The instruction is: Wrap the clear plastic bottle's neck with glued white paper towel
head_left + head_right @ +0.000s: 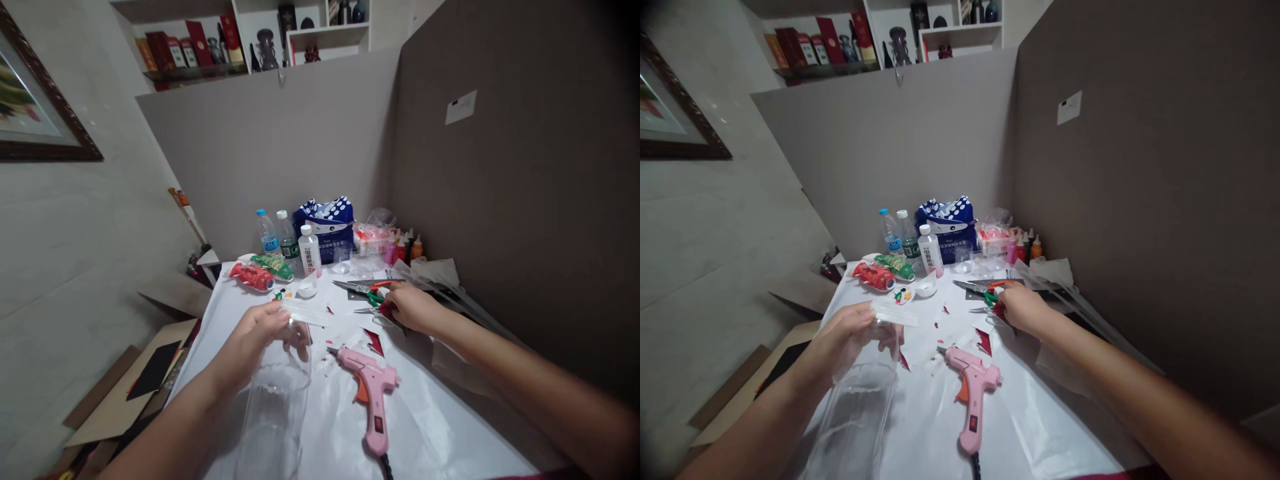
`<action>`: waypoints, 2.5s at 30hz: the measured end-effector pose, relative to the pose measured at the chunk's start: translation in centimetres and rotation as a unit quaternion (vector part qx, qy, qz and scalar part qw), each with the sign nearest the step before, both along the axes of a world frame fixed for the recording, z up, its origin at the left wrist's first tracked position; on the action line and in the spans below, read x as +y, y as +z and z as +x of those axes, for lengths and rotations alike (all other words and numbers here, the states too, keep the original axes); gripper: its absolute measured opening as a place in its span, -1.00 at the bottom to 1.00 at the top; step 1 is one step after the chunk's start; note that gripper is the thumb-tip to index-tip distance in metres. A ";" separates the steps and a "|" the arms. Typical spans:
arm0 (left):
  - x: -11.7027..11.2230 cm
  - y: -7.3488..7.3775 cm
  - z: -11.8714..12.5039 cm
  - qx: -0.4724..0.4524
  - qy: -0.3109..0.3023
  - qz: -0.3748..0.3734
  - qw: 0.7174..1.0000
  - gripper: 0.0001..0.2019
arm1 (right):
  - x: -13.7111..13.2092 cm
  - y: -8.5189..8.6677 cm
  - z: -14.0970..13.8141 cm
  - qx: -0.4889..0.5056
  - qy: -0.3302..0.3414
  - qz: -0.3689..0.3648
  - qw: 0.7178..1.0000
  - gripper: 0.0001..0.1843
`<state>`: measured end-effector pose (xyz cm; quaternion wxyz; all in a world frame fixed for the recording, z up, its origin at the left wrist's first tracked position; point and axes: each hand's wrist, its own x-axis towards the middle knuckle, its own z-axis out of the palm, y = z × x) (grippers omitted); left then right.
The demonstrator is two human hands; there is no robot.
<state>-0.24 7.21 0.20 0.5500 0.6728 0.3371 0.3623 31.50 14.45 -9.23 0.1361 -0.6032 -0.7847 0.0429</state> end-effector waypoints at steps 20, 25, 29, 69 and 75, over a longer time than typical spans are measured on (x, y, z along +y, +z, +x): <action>0.4 -0.1 0.1 -0.031 0.061 0.073 0.995 -0.66 | -11.0 6.3 -8.2 0.411 0.144 -0.192 0.879 -0.70; -1.2 0.4 0.1 -0.015 0.095 0.125 0.987 -0.66 | -13.0 6.4 -10.3 0.313 0.152 -0.199 0.916 -0.72; -2.3 0.2 0.4 -0.051 0.099 0.093 0.989 -0.71 | -13.7 7.0 -11.1 0.255 0.161 -0.128 0.945 -0.73; -5.4 0.6 1.1 -0.035 0.158 0.132 0.978 -0.72 | -15.1 7.6 -12.4 0.195 0.148 -0.031 0.969 -0.77; -5.6 0.3 1.2 -0.046 0.166 0.135 0.976 -0.63 | -15.2 7.4 -12.6 0.206 0.150 -0.015 0.967 -0.76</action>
